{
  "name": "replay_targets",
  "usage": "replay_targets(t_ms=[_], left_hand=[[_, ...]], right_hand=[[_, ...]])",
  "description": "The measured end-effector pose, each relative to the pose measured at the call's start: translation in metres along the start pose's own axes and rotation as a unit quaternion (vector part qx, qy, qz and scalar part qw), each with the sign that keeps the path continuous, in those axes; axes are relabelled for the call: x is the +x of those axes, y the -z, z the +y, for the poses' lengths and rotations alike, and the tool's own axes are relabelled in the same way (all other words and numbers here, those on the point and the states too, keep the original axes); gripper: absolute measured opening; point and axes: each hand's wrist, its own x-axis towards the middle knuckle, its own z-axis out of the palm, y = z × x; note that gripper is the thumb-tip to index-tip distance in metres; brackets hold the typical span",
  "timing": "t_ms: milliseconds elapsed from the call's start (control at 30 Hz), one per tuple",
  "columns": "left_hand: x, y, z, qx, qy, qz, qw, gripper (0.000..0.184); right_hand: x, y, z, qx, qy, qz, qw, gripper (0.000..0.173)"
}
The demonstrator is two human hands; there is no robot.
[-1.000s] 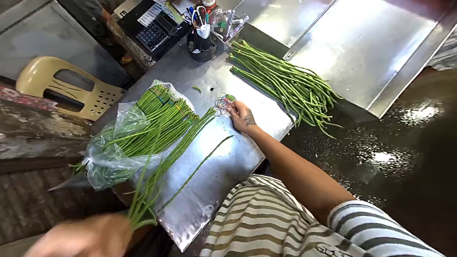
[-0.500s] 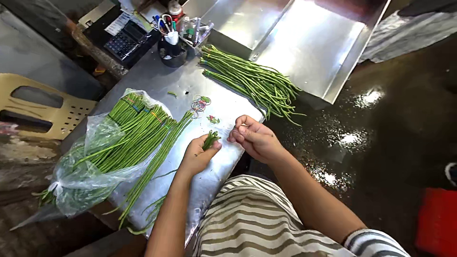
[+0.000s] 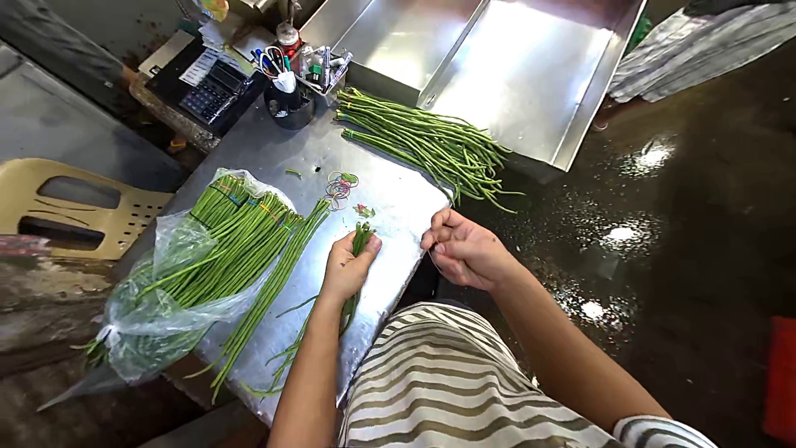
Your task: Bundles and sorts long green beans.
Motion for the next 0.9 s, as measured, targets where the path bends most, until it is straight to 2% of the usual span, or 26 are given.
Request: replay_targets(t_ms=[67,167,267,333,367,433,500,567,633,700,767,833,900], left_hand=[[-0.003,0.003,0.003,-0.001,0.007,-0.011,1.0,0.013],[-0.009,0.001,0.0,-0.045,0.032,-0.067,0.996,0.021],[-0.01,-0.001,-0.007,-0.128,0.046,-0.129,0.982,0.031],[-0.011,-0.001,-0.006,-0.113,0.047,-0.159,0.98,0.032],[-0.011,-0.001,-0.005,-0.087,0.043,-0.176,0.979,0.032],[-0.01,-0.003,0.001,-0.037,0.025,-0.218,0.975,0.031],[-0.009,-0.006,0.006,-0.032,0.006,-0.235,0.971,0.029],[-0.011,-0.003,0.007,-0.095,-0.008,-0.217,0.972,0.028],[-0.013,0.008,0.006,-0.201,-0.008,-0.18,0.963,0.027],[-0.015,0.021,0.002,-0.306,-0.015,-0.133,0.943,0.026],[-0.02,0.028,-0.004,-0.368,-0.036,-0.103,0.923,0.025],[-0.025,0.026,-0.008,-0.401,-0.06,-0.085,0.91,0.021],[-0.023,0.016,-0.009,-0.423,-0.089,-0.081,0.898,0.02]], right_hand=[[-0.006,0.003,0.006,-0.021,0.009,-0.014,1.0,0.022],[-0.003,0.01,0.022,-0.089,0.067,0.026,0.993,0.033],[0.015,0.019,0.014,-0.29,0.099,0.046,0.951,0.072],[0.026,0.011,-0.005,-0.404,0.11,0.02,0.908,0.085],[0.031,0.003,-0.015,-0.452,0.128,-0.004,0.883,0.085],[0.043,-0.015,-0.027,-0.517,0.16,-0.061,0.839,0.074],[0.055,-0.026,-0.021,-0.532,0.153,-0.122,0.824,0.055],[0.058,-0.026,-0.008,-0.496,0.077,-0.163,0.85,0.05],[0.045,-0.019,0.007,-0.438,0.056,-0.133,0.887,0.049],[0.022,-0.016,0.018,-0.347,0.116,-0.103,0.925,0.039],[0.0,-0.014,0.024,-0.186,0.169,-0.136,0.958,0.028],[-0.008,-0.016,0.031,-0.022,0.2,-0.152,0.968,0.017],[-0.001,-0.022,0.038,0.136,0.21,-0.101,0.963,0.012]])
